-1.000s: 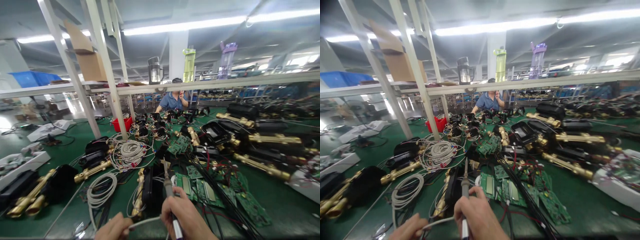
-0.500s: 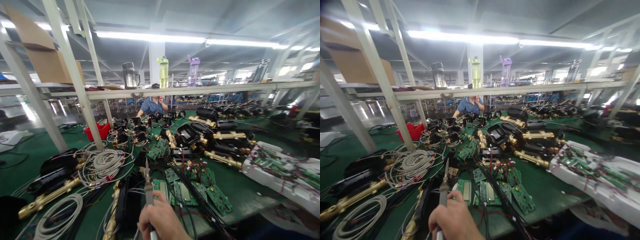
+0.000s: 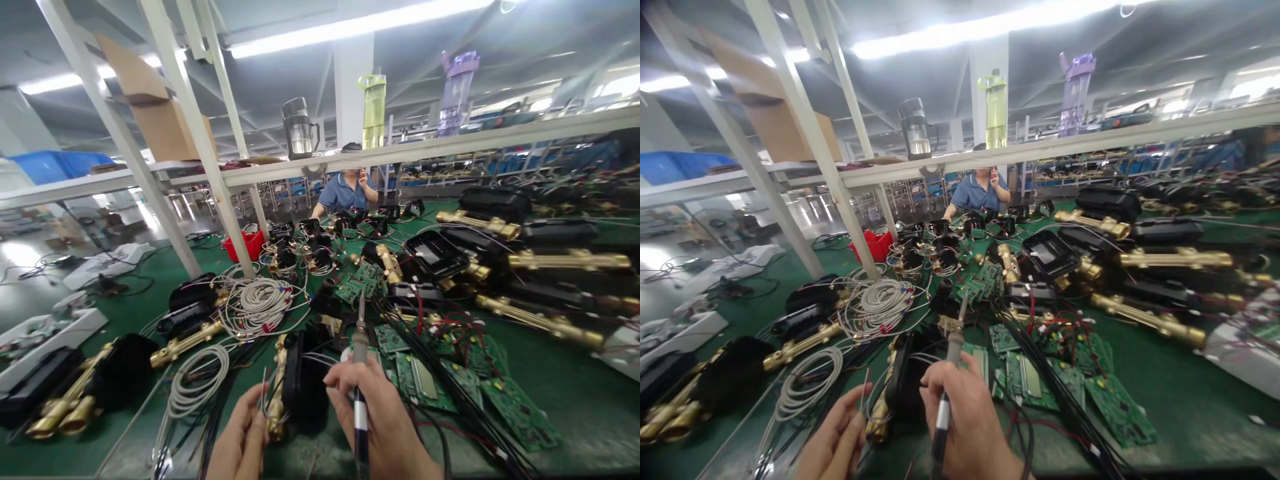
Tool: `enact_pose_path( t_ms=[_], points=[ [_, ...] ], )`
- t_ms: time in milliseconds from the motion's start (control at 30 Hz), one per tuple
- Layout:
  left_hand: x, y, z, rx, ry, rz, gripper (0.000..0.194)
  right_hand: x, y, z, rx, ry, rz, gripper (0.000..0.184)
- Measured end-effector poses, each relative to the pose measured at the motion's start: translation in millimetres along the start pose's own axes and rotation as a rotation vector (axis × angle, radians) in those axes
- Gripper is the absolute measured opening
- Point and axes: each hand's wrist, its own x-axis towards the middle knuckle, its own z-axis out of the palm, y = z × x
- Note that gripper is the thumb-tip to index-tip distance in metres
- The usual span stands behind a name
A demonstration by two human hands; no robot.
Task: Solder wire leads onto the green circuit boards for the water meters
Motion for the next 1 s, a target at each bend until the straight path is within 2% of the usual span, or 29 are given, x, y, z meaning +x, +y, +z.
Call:
enact_pose_path(
  t_ms=[167, 333, 433, 667, 767, 900, 1000],
  points=[
    [18, 2, -7.3, 0.286, -0.166, 0.253, 0.042, -1, 8, 27, -0.046, -0.074, -0.027, 0.021],
    [27, 5, -7.5, 0.427, -0.109, 0.262, 0.046, 0, 11, 35, -0.103, -0.107, -0.026, 0.023],
    [29, 5, -6.0, 0.46, -0.116, 0.282, 0.048, 0, 14, 38, -0.115, -0.129, -0.012, 0.025],
    [23, 8, -8.3, 0.6, -0.122, 0.481, 0.044, 2, 18, 44, -0.129, -0.185, 0.014, 0.028],
    [21, 7, -8.8, 0.594, -0.124, 0.538, 0.042, 3, 19, 45, -0.127, -0.182, 0.011, 0.027],
    [25, 6, -6.9, 0.546, -0.132, 0.522, 0.042, 4, 18, 46, -0.116, -0.191, 0.013, 0.025],
    [33, 10, -7.5, 0.5, -0.18, 0.482, 0.037, 5, 17, 48, -0.126, -0.195, 0.003, 0.025]
  ],
)
